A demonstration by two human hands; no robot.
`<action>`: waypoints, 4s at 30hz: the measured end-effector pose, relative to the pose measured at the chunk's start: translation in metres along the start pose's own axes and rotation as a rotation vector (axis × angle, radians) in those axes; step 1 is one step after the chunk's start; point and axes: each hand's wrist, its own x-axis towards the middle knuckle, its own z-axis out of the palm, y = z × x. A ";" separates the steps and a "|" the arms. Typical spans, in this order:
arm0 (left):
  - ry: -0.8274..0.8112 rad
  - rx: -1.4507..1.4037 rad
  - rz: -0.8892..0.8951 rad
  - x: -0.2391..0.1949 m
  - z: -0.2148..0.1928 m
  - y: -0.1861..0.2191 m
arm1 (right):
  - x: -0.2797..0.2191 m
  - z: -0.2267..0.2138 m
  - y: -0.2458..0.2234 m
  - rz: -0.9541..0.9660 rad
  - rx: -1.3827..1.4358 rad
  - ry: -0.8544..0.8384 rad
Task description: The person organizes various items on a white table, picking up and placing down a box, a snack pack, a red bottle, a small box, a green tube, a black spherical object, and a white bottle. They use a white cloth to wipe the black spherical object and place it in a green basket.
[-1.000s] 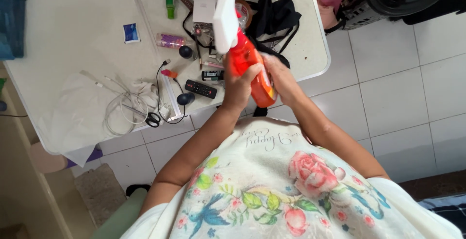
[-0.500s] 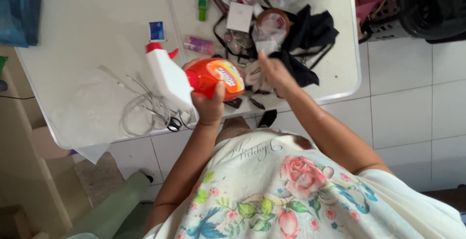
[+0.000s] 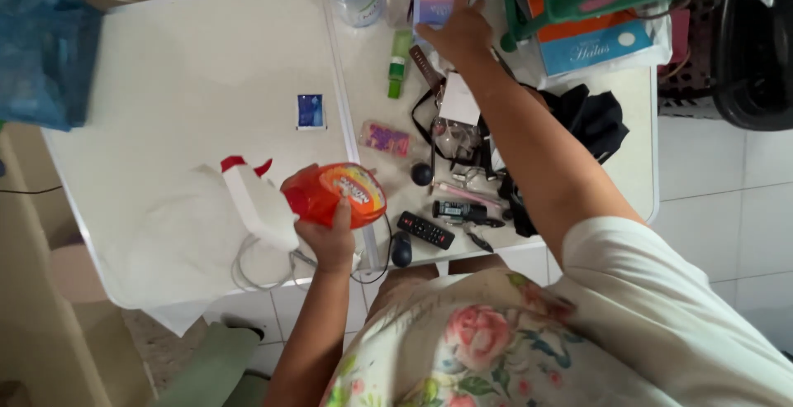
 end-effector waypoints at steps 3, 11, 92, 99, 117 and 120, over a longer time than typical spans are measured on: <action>0.035 0.023 0.022 -0.001 0.002 -0.007 | 0.022 0.010 -0.010 0.056 0.003 -0.005; -0.040 -0.008 0.003 0.038 0.017 -0.034 | 0.042 0.034 0.007 -0.045 0.054 0.137; -0.269 0.155 -0.304 0.083 0.160 -0.029 | -0.225 -0.126 -0.004 -0.315 0.255 -0.181; -0.065 0.256 -0.448 0.110 0.107 -0.019 | -0.143 -0.084 0.005 0.239 0.559 -0.432; 0.025 0.110 -0.586 0.123 0.039 -0.011 | 0.047 0.004 0.011 -0.144 0.358 0.273; 0.010 0.142 -0.596 0.127 0.041 -0.012 | 0.056 0.030 0.006 -0.191 0.342 0.319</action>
